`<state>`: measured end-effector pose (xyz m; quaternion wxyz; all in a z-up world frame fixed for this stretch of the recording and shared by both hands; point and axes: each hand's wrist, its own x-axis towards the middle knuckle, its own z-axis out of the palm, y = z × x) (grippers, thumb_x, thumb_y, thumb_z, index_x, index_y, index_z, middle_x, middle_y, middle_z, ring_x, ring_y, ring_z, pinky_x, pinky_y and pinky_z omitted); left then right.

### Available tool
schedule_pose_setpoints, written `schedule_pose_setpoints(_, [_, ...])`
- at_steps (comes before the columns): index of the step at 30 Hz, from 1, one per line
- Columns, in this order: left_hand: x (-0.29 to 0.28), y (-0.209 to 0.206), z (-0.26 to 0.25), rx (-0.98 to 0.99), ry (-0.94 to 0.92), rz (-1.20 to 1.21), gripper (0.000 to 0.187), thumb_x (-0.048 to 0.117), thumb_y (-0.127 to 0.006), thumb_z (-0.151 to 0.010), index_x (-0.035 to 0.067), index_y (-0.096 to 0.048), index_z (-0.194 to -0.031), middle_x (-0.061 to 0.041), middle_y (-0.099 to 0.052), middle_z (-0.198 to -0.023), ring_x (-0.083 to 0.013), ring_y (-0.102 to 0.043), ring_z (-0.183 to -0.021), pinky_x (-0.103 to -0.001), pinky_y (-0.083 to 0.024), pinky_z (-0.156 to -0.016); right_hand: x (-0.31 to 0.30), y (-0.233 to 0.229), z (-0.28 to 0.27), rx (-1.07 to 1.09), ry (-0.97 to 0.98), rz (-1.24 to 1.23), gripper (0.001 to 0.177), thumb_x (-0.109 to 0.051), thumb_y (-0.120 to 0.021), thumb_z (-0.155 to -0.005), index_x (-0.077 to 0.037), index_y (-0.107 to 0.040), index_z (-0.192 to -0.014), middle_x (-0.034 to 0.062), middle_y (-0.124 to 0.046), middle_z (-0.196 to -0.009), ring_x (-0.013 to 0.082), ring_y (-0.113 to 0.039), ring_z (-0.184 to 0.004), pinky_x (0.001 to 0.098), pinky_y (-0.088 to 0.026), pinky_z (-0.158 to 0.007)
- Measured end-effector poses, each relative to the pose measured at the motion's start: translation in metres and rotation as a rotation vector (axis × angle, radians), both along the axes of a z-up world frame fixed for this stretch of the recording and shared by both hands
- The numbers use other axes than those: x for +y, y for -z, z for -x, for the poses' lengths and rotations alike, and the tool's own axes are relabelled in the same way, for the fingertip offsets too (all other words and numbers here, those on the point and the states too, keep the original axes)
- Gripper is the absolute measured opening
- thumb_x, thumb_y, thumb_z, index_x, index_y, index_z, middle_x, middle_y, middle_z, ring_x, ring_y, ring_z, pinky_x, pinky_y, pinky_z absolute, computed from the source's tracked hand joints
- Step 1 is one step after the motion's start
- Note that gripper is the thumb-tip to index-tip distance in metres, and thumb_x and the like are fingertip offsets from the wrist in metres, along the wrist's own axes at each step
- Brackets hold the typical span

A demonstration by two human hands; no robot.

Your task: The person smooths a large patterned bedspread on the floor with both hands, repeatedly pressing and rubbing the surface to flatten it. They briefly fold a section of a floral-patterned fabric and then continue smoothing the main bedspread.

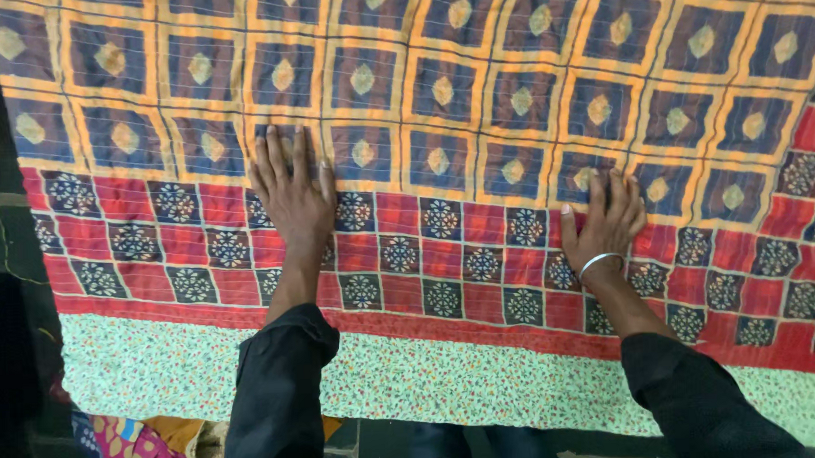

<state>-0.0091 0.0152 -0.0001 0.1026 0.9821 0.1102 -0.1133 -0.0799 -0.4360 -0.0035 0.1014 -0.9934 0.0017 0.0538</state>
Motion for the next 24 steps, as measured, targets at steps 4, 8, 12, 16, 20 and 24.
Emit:
schedule_pose_setpoints(4, [0.008, 0.002, 0.023, -0.186, -0.03, 0.021, 0.055, 0.043, -0.044, -0.11, 0.019, -0.047, -0.159, -0.016, -0.03, -0.169, -0.036, -0.022, -0.158, -0.056, -0.014, -0.128, 0.043, -0.002, -0.046, -0.182, -0.113, -0.118, 0.066, -0.04, -0.062, -0.111, -0.007, -0.036, -0.161, 0.025, -0.03, -0.158, 0.0471, -0.026, -0.155, 0.0662, -0.02, -0.125])
schedule_pose_setpoints(8, [-0.003, 0.006, 0.03, -0.282, -0.101, 0.018, 0.051, 0.038, -0.049, -0.11, 0.017, -0.052, -0.157, -0.017, -0.037, -0.166, -0.0371, -0.028, -0.156, -0.056, -0.018, -0.127, 0.139, 0.003, -0.091, -0.001, -0.373, -0.093, 0.073, -0.048, -0.059, -0.1, -0.006, -0.038, -0.156, 0.0235, -0.03, -0.159, 0.0427, -0.023, -0.154, 0.0668, -0.019, -0.121])
schedule_pose_setpoints(12, [0.001, 0.01, 0.033, -0.278, -0.127, 0.047, 0.051, 0.038, -0.049, -0.109, 0.016, -0.052, -0.156, -0.018, -0.038, -0.165, -0.0371, -0.029, -0.156, -0.056, -0.019, -0.127, 0.237, 0.0, -0.125, 0.188, -0.469, -0.144, 0.086, -0.058, -0.053, -0.102, -0.005, -0.025, -0.163, 0.0162, -0.012, -0.172, 0.0348, -0.008, -0.16, 0.06, -0.01, -0.126])
schedule_pose_setpoints(16, [0.005, 0.02, 0.037, -0.271, -0.121, 0.043, 0.052, 0.039, -0.051, -0.107, 0.017, -0.052, -0.154, -0.017, -0.038, -0.165, -0.0357, -0.029, -0.156, -0.055, -0.02, -0.129, 0.268, -0.004, -0.155, 0.355, -0.354, -0.027, 0.095, -0.062, -0.045, -0.103, -0.003, -0.005, -0.165, 0.0173, 0.003, -0.173, 0.034, 0.006, -0.159, 0.0566, -0.001, -0.126])
schedule_pose_setpoints(20, [0.006, 0.029, 0.043, -0.267, -0.145, 0.046, 0.052, 0.039, -0.053, -0.105, 0.018, -0.053, -0.153, -0.015, -0.039, -0.164, -0.0345, -0.03, -0.155, -0.055, -0.021, -0.127, 0.277, 0.006, -0.167, 0.348, -0.247, 0.02, 0.1, -0.067, -0.043, -0.105, -0.001, 0.003, -0.166, 0.0212, 0.009, -0.172, 0.0356, 0.011, -0.159, 0.056, 0.0, -0.128])
schedule_pose_setpoints(24, [0.008, 0.027, 0.039, -0.256, -0.151, 0.054, 0.053, 0.038, -0.054, -0.103, 0.018, -0.054, -0.152, -0.014, -0.039, -0.164, -0.0337, -0.032, -0.154, -0.055, -0.022, -0.126, 0.287, 0.01, -0.177, 0.342, -0.16, 0.027, 0.105, -0.069, -0.044, -0.103, 0.001, 0.002, -0.166, 0.0231, 0.011, -0.173, 0.0383, 0.012, -0.16, 0.0574, 0.001, -0.128])
